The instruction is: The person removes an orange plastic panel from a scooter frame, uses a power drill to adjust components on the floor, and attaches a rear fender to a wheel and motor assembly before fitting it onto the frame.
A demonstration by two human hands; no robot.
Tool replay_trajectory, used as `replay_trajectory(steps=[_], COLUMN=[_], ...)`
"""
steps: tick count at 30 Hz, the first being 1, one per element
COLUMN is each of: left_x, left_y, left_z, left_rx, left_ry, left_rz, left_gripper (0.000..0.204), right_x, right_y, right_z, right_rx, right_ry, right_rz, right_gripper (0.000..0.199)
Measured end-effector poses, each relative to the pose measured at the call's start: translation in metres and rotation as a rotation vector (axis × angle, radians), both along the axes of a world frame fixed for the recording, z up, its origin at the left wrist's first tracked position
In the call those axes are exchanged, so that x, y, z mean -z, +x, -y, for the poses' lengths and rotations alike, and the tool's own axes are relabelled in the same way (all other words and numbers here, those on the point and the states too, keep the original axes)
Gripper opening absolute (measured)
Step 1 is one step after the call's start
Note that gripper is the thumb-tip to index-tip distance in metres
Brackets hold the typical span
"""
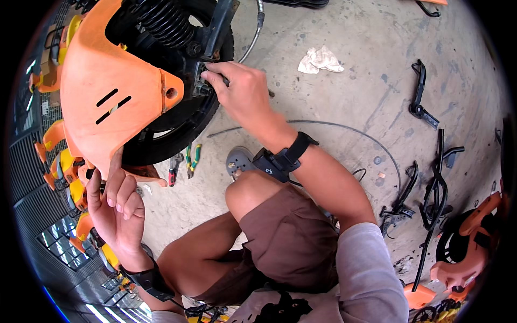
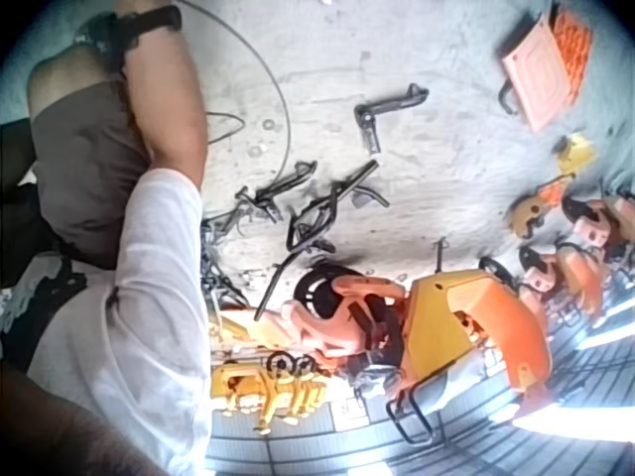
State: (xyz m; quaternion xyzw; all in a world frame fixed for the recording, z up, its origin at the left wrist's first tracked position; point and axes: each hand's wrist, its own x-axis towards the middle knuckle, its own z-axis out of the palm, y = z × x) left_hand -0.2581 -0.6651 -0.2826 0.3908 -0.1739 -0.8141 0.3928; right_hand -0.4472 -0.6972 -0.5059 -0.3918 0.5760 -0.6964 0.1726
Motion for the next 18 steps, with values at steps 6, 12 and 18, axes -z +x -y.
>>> replay_trajectory(steps=[6, 12, 18], left_x=[-0.001, -0.004, -0.002], left_y=[-0.002, -0.003, -0.004], left_z=[0.001, 0.002, 0.0], left_rx=[-0.01, -0.007, -0.03], left_ry=[0.022, 0.03, 0.021], left_rz=[-0.007, -0.001, 0.01], left_gripper=[0.059, 0.058, 0.055], right_x=[-0.011, -0.005, -0.009], right_y=[0.003, 0.004, 0.0], right_z=[-0.004, -0.002, -0.003], right_rx=[-0.084, -0.058, -0.06], right_ry=[0.119, 0.036, 0.095], right_rz=[0.264, 0.227, 0.112], right_gripper=[0.017, 0.017, 0.016])
